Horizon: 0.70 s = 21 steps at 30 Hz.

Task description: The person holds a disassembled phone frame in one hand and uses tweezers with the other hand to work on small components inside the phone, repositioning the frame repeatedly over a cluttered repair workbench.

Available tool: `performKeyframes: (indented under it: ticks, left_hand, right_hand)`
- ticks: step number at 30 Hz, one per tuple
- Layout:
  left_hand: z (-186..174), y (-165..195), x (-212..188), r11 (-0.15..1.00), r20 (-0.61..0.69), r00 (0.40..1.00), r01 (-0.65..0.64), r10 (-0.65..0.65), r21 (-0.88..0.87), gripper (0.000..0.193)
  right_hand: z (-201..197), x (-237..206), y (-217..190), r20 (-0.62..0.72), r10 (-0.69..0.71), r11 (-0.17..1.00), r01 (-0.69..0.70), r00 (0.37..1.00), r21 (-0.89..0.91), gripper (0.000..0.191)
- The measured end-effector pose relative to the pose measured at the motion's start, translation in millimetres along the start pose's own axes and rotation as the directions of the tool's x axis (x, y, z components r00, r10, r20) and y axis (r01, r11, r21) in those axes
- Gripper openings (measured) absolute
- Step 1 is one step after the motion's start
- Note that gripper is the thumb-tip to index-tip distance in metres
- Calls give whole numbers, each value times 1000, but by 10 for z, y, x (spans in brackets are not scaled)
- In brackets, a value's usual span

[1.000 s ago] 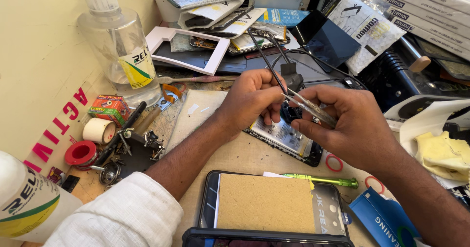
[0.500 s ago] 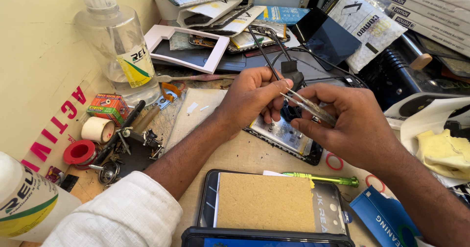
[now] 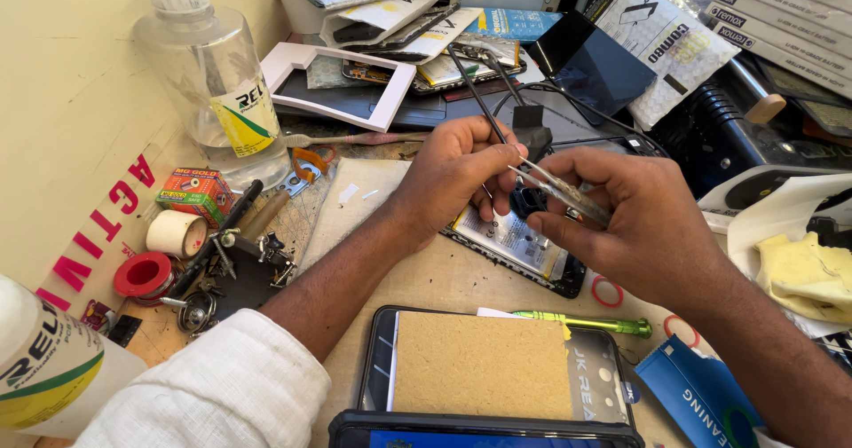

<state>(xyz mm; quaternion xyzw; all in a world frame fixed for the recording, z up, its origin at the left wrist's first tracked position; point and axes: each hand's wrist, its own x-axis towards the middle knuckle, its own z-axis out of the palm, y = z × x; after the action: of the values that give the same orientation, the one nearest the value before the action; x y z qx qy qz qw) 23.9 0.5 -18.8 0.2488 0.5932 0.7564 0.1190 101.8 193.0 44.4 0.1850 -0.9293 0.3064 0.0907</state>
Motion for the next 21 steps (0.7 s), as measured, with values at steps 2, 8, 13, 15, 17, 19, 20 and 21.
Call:
performKeyframes:
  ticks: [2,8,13,15,17,19,20,21]
  left_hand:
    - [-11,3,-3,1000,14,1000,-6,7,-29,18]
    - [-27,11,6,997,41,999,-8,11,-72,15]
    - [-36,10,3,998,59,997,-44,46,-37,17]
    - [-41,9,0,999,60,997,-52,52,-13,19]
    - [-41,8,-1,998,64,996,-61,60,4,20]
    - [-37,8,-2,997,70,995,-71,70,14,22]
    - [-34,9,0,997,69,995,-68,66,22,22]
    - [-30,9,1,997,67,996,-64,62,30,22]
  right_hand:
    - [5,-6,17,-18,-14,1000,14,1000,6,37]
    - [-11,-20,61,-75,-27,1000,27,997,-4,39]
    - [-11,-33,63,-109,-47,999,47,993,-4,39]
    - [-7,-27,58,-103,-42,999,43,994,4,39]
    - [-5,-23,51,-98,-40,999,41,994,6,39]
    - [-2,-20,46,-95,-42,999,42,995,3,40]
    - [-4,-19,45,-92,-41,999,42,995,4,40]
    - [-7,-18,45,-90,-41,999,42,995,5,41]
